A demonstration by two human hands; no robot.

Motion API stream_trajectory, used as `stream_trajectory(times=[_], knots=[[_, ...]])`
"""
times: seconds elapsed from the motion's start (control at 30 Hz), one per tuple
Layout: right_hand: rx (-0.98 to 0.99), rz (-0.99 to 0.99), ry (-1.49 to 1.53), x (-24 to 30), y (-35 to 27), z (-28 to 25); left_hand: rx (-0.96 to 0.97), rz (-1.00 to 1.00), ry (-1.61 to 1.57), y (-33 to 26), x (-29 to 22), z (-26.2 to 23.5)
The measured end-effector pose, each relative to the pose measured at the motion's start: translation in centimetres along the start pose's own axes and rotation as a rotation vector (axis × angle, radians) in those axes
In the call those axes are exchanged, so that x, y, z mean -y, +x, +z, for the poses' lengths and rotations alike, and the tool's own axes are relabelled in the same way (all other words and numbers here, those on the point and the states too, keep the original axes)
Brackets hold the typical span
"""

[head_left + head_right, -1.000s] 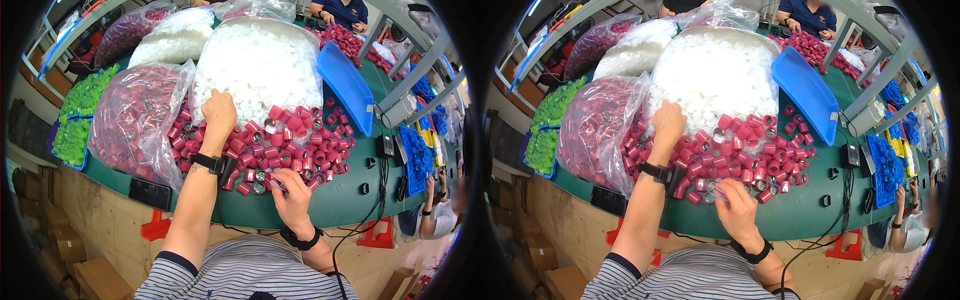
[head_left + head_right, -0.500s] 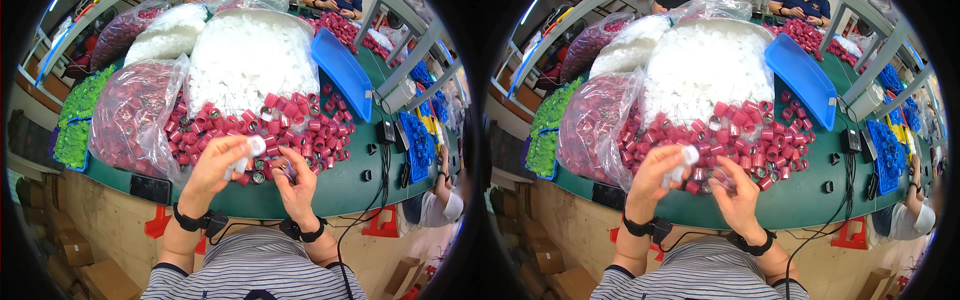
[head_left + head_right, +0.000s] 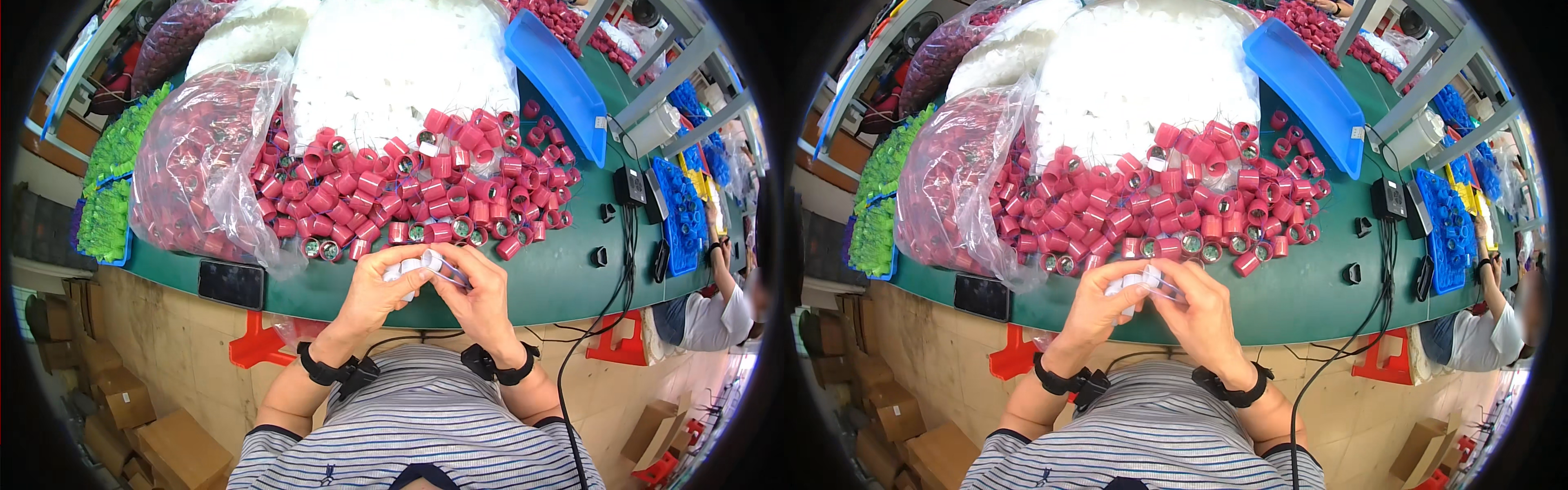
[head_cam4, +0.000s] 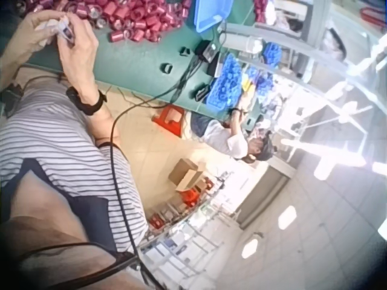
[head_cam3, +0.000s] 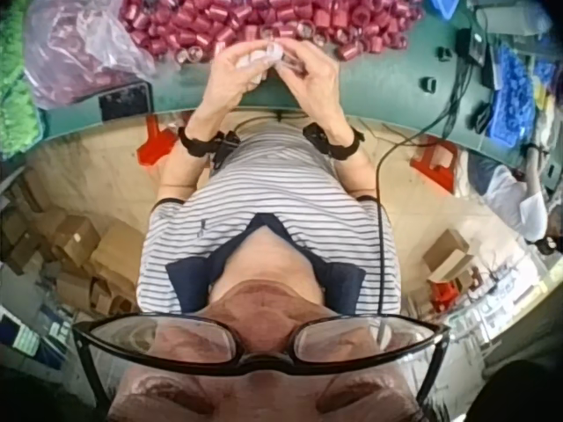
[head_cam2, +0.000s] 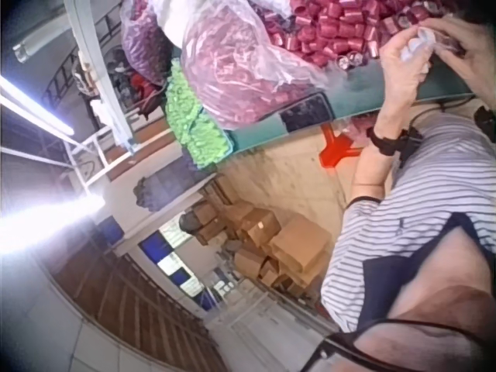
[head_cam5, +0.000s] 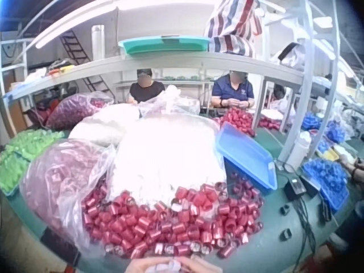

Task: Assembling small electrical or plastic components into pink housing units at a workbench.

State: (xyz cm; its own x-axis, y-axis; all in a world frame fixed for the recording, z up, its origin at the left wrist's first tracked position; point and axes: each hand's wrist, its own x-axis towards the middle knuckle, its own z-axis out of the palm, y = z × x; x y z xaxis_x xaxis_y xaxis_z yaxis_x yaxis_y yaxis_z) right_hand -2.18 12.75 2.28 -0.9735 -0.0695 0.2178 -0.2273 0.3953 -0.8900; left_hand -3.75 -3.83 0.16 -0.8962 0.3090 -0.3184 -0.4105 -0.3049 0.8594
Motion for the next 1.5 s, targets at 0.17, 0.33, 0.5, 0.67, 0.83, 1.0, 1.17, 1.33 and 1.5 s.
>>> stream_trajectory(times=[0.17,0.33,0.5,0.67,0.83,1.0,1.17,1.33,1.5], knots=[[0.041,0.064,0.061,0.8,-0.7,0.3,0.101,-0.063,-0.224,-0.4,1.6,-1.2],[-0.077,-0.026,-0.038,-0.3,-1.9,-0.3,0.293,-0.278,-0.715,-0.6,2.0,-2.5],[-0.010,-0.114,-0.198,-0.6,-3.0,-0.2,0.356,-0.277,-0.742,-0.5,2.4,-3.2],[-0.008,-0.135,-0.196,-0.6,-2.8,0.1,0.417,-0.268,-0.748,-0.5,3.1,-3.7],[-0.007,-0.138,-0.177,-0.6,-2.7,0.3,0.406,-0.262,-0.727,-0.5,3.0,-3.8],[0.018,-0.111,-0.170,-0.2,-2.5,0.0,0.428,-0.253,-0.665,-0.3,3.2,-4.3],[0.043,-0.118,-0.184,-0.3,-2.4,-0.1,0.389,-0.245,-0.615,-0.4,2.9,-4.0],[0.100,-0.096,-0.220,-0.5,-2.5,-0.1,0.323,-0.178,-0.258,-0.8,1.2,-2.9],[0.088,-0.059,-0.128,-0.8,-3.6,-0.7,0.276,-0.139,-0.156,-1.4,0.8,-3.2]])
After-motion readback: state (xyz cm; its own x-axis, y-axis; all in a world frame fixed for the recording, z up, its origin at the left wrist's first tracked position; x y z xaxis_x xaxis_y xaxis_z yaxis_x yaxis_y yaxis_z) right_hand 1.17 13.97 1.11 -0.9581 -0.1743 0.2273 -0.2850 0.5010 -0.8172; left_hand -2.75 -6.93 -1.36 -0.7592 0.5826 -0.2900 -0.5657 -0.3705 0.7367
